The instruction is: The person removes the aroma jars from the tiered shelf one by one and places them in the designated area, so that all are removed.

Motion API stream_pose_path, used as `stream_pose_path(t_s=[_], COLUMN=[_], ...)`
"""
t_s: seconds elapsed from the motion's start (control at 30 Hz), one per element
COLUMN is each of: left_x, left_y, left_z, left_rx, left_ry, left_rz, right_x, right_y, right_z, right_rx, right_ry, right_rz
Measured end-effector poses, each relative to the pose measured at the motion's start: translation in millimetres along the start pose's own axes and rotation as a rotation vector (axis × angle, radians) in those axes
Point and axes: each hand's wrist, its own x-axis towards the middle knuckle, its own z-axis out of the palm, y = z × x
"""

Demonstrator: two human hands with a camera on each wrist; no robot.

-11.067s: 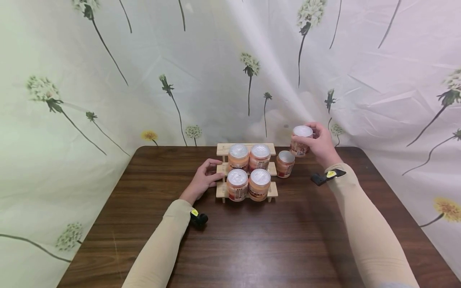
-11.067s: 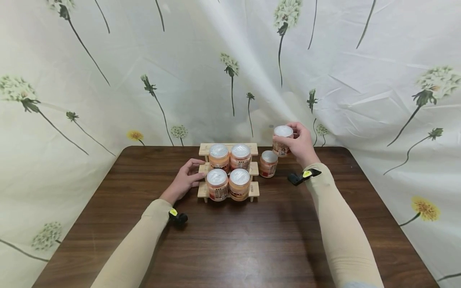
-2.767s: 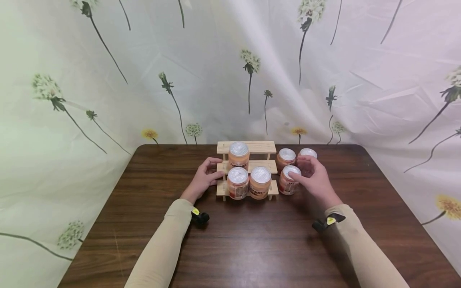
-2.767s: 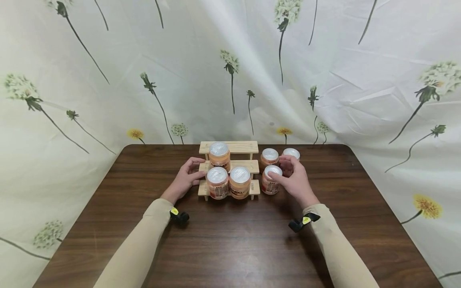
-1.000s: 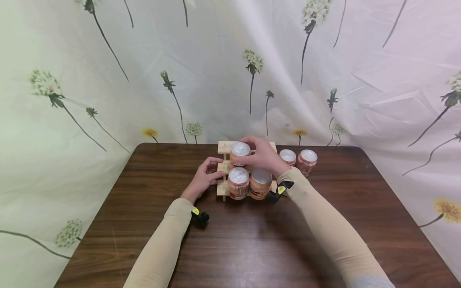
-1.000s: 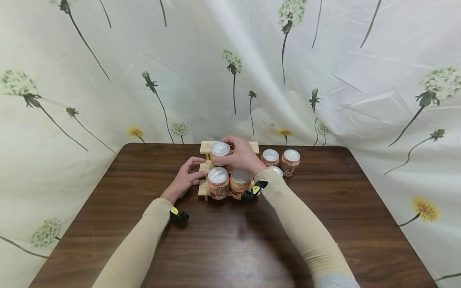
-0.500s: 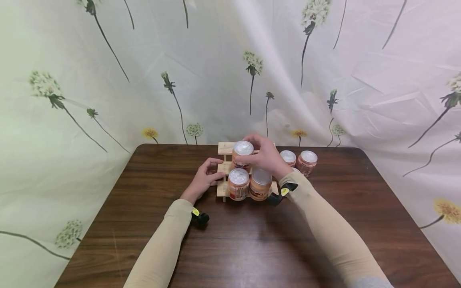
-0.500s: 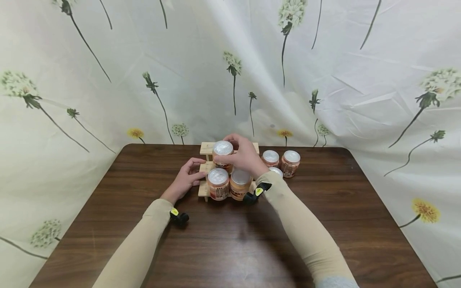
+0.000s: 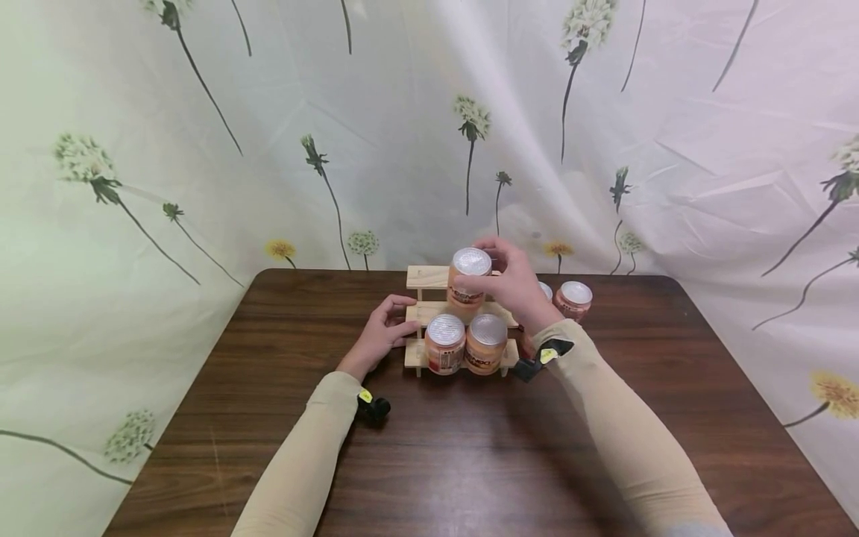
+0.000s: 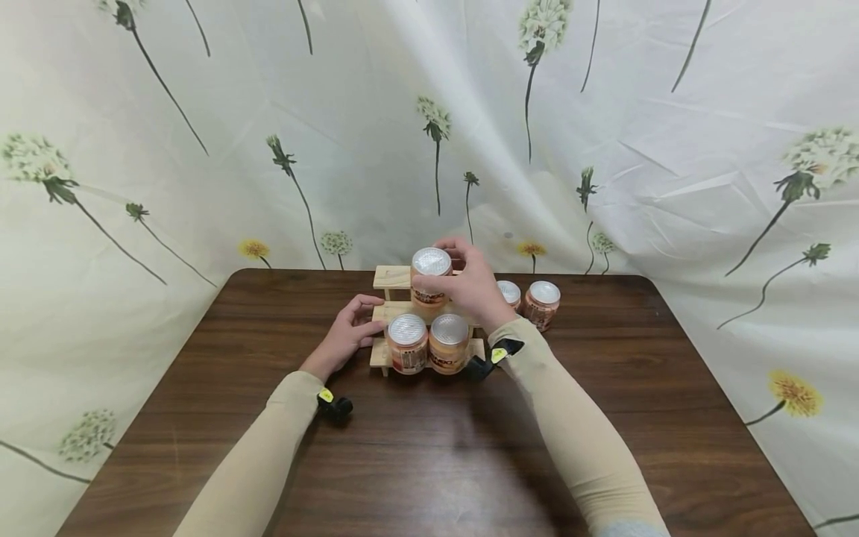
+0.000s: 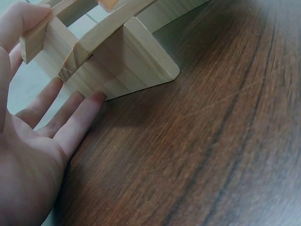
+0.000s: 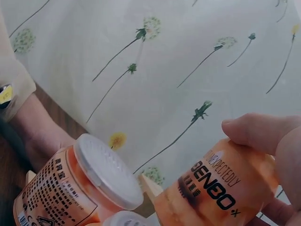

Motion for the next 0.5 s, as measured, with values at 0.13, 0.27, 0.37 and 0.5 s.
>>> stream_pose_path(t_s=[0.13,0.27,0.37,0.5], left_x=[-0.3,-0.2,-0.5,-0.6], left_y=[0.0,-0.4,-0.2,-0.2], left_z=[0.5,0.6,0.9,1.6], left_rx=[0.003,0.006,0.005,0.004], left_ry=[0.001,0.004,0.007,0.011], left_rz=[0.002,0.009,0.013,0.005], right_x=[-3.6,-6.5,-8.1,-11.8], right_y=[-3.1,-4.9,-5.1,-4.2], right_z=[-6.4,-15.0,-22.3,-32.0], right_rx=[0.004,0.024,0.024,0.016], right_ry=[0.032,0.06,0.081,0.103], right_rz=[-0.011,-0.034,-0.037,-0.039])
